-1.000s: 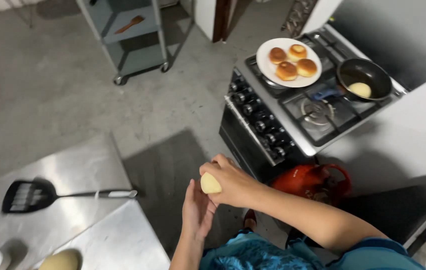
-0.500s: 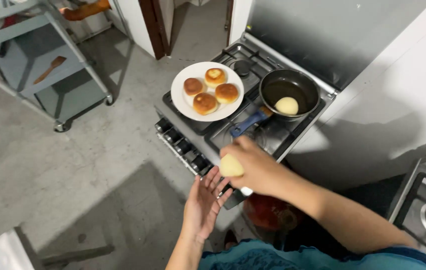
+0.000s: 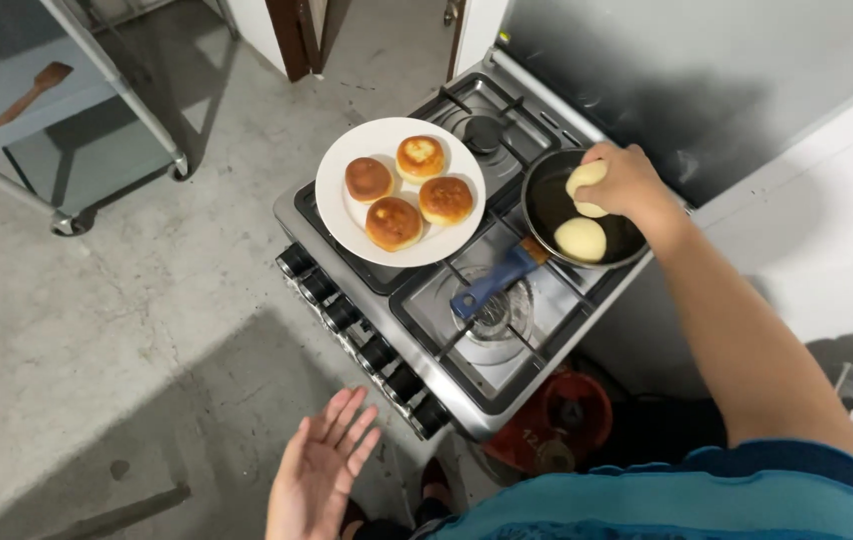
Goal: Frying round dough buns in a pan on a gas stove and transferring cooked ones to a plate.
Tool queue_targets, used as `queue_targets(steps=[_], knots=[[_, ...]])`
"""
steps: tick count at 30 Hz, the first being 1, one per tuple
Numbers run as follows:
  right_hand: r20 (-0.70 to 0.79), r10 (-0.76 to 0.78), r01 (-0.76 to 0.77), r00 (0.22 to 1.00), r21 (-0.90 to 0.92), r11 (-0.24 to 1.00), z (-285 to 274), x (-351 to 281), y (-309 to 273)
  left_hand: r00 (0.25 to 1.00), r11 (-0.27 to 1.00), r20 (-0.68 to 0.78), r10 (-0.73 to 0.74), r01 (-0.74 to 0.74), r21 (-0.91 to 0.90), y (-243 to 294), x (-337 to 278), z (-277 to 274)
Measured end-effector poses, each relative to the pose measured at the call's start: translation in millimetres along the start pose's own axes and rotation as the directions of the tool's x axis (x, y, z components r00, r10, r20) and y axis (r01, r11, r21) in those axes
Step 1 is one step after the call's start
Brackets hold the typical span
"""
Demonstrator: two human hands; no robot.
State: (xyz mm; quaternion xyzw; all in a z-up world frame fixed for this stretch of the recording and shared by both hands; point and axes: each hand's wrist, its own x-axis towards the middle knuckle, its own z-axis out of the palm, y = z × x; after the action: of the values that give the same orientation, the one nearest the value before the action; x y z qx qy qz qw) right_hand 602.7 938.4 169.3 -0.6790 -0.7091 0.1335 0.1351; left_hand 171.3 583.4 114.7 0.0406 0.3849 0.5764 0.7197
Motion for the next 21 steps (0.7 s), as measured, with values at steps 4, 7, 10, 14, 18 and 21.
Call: queue_targets(steps=[4, 7, 10, 14, 18, 21], knots=[[-0.046, 0.117, -0.117, 0.992, -0.001, 0.993, 39, 38, 33, 0.999, 1.000, -0.036, 0.000, 0.000, 0.003, 0, 12, -42], [-0.086, 0.131, -0.135, 0.988, -0.043, 0.990, 64, 53, 49, 0.998, 1.000, -0.058, -0.009, 0.010, 0.024, 0, 16, -68], [-0.104, 0.175, -0.184, 0.979, -0.084, 0.979, 73, 53, 39, 0.997, 0.999, -0.081, -0.011, 0.013, 0.031, -2, 20, -94], [-0.046, 0.305, -0.308, 0.951, -0.175, 0.935, 71, 47, 19, 0.995, 0.999, -0.096, 0.001, 0.002, 0.039, -1, 19, -108], [0.034, 0.335, -0.320, 0.942, -0.222, 0.921, 60, 54, 21, 0.990, 0.998, -0.138, -0.011, 0.020, 0.063, 10, 12, -100], [-0.085, 0.134, -0.153, 0.987, -0.274, 0.950, 22, 45, 27, 0.986, 0.996, -0.165, -0.034, 0.046, 0.071, 18, 9, -104]])
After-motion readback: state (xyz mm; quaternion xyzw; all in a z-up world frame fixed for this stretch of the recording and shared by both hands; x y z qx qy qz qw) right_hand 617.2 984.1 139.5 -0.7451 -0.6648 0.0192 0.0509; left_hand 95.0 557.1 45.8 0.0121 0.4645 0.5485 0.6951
